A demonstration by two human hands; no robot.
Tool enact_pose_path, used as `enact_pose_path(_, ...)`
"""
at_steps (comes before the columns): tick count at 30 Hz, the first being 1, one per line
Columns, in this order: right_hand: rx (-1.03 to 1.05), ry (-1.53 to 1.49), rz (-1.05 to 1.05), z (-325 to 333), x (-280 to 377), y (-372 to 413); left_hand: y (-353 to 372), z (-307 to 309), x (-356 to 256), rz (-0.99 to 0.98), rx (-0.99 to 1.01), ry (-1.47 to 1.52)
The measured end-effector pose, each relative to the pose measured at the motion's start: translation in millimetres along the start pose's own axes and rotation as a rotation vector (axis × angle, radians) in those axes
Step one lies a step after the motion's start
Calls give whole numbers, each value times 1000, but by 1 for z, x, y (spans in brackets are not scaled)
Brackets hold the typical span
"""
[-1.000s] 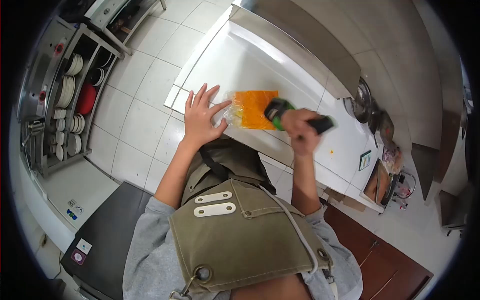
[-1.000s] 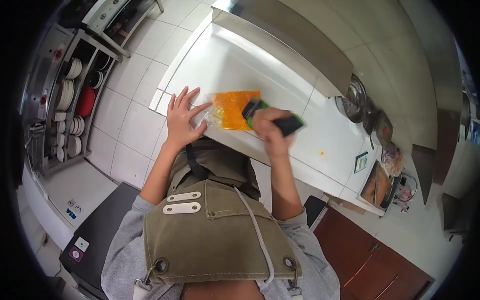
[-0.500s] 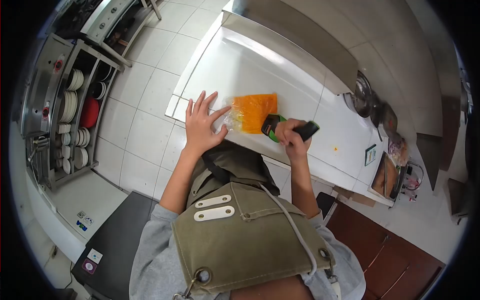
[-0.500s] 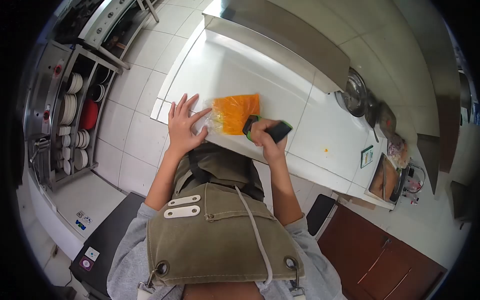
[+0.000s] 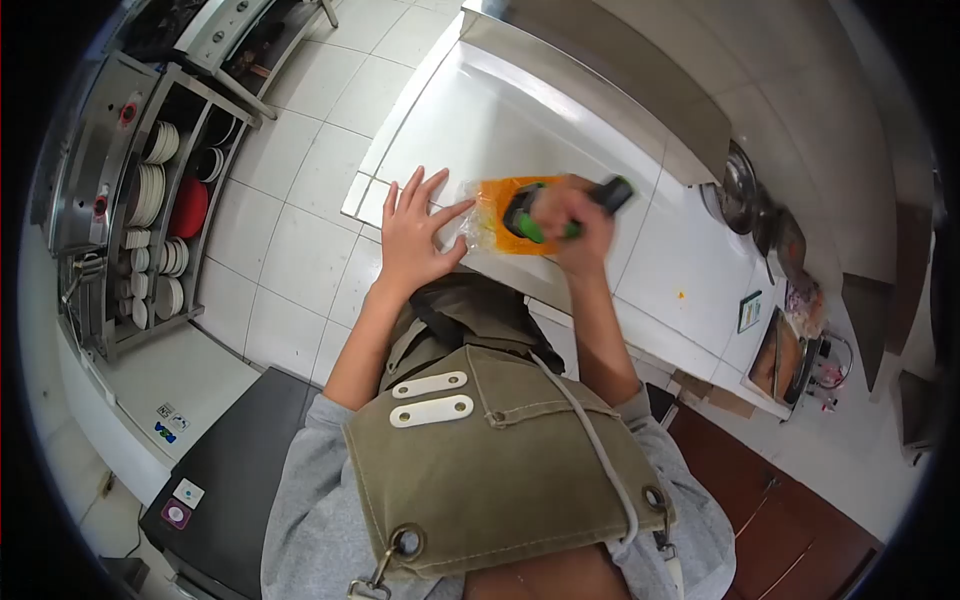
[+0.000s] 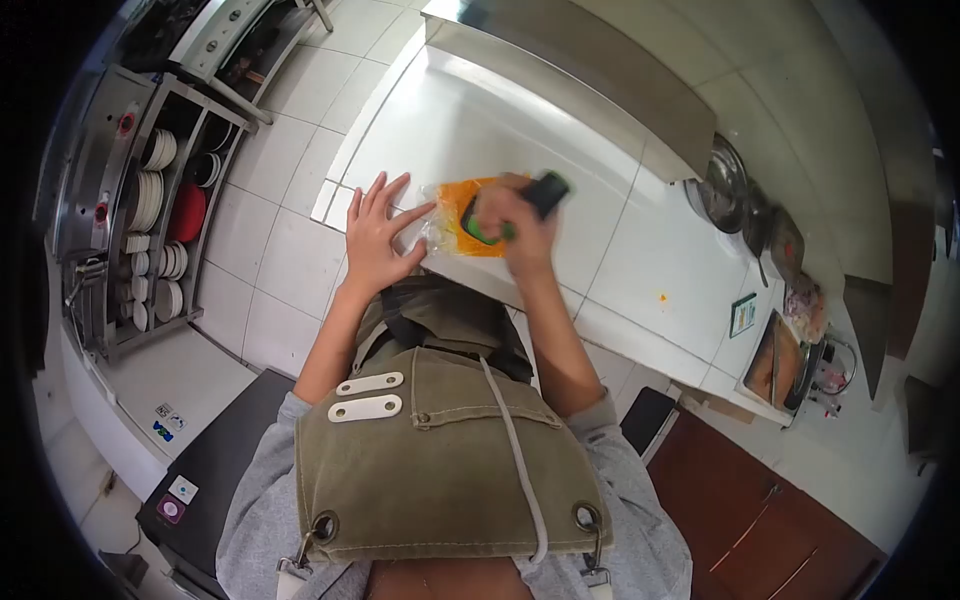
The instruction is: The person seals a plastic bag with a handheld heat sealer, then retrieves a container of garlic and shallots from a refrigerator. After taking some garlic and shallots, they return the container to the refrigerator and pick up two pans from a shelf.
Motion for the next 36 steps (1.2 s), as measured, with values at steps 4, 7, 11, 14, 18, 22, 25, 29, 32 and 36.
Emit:
enact_pose_path(4, 5, 44, 165, 1, 68, 16, 1, 1, 2, 5, 5, 1)
enact_pose_path(7, -54, 112, 199, 11, 55, 23, 0, 2, 0, -10, 11, 11)
enact_pose_path(11, -226, 156, 147, 42, 29, 24, 1, -2, 0, -4, 18, 7)
enact_pose_path(14, -67, 27, 349, 21, 85, 18, 0, -2, 1, -13, 11, -6)
enact_pose_path(18, 81, 51, 429, 1, 113, 3, 1, -2, 0, -23, 8, -18)
enact_pose_path(22, -111, 189, 210, 34, 26, -26, 3, -1, 0, -10, 8, -2)
enact_pose_path(25, -135, 146, 166, 41, 27, -32, 2, 0, 1, -8, 0, -2)
enact_pose_path(29, -82, -27, 282, 33, 75, -34, 2, -2, 2, -12, 2, -4)
enact_pose_path(32, -44, 9, 310, 21, 84, -37, 2, -2, 1, -27, 0, -9)
enact_pose_path(36, -120, 162, 220, 37, 19, -51, 0, -1, 1, -21, 4, -4)
Point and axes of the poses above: each hand's wrist, its own y-axis away from the middle knuckle, its own z-axis out of the back of the hand, x = y × z, the point moved 6 cm from there along -y, towards the middle knuckle, and after that the axes turned 7 degrees about -x, right-handed, at the moved point
